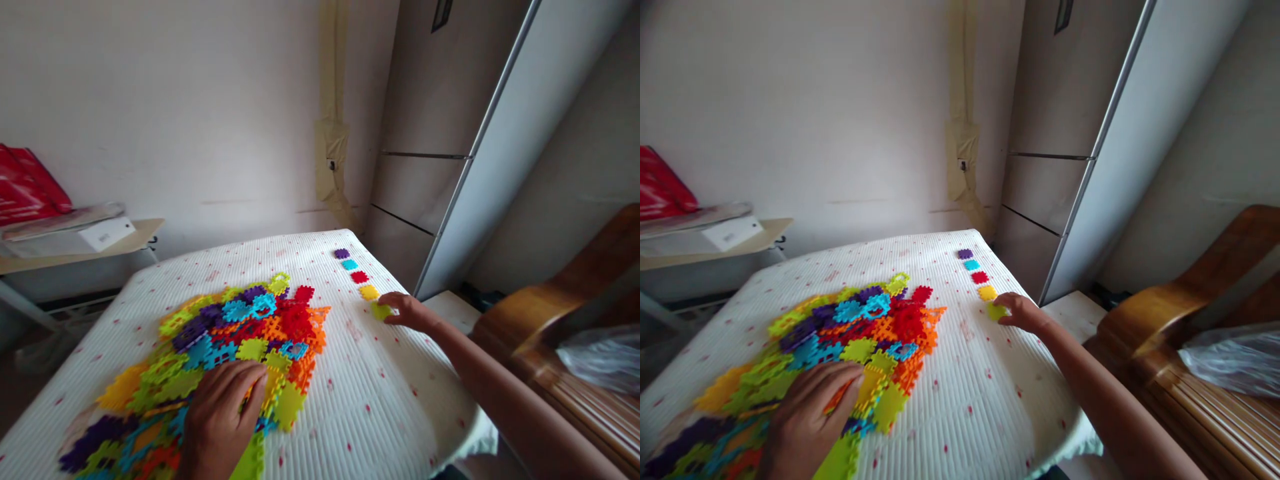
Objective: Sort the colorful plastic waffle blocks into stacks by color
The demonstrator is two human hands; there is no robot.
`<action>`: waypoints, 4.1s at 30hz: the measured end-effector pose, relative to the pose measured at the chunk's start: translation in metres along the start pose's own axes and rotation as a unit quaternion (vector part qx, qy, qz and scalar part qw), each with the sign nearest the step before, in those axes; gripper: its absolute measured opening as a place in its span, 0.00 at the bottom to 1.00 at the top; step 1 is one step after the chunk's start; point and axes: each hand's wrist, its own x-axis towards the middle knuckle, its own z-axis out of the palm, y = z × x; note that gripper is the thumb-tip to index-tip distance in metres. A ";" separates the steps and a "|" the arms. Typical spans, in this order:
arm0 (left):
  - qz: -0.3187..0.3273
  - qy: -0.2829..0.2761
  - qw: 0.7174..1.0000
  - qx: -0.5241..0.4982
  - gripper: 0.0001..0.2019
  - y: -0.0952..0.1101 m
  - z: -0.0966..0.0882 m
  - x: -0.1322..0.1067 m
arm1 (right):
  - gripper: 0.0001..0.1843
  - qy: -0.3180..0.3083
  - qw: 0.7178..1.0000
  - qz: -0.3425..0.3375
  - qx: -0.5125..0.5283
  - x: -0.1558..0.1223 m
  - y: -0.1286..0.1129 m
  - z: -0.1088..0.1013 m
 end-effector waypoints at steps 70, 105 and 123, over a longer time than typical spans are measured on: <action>-0.245 0.161 0.949 0.116 0.08 -0.052 -0.048 -0.032 | 0.25 0.339 0.937 0.032 -0.079 0.111 -0.098 0.000; -0.503 0.239 0.830 0.015 0.13 -0.099 -0.063 -0.056 | 0.17 0.128 0.976 0.136 0.113 0.116 -0.086 0.102; -0.464 0.142 0.874 0.020 0.14 -0.089 -0.056 -0.048 | 0.17 0.113 0.975 0.158 0.105 0.117 -0.092 0.097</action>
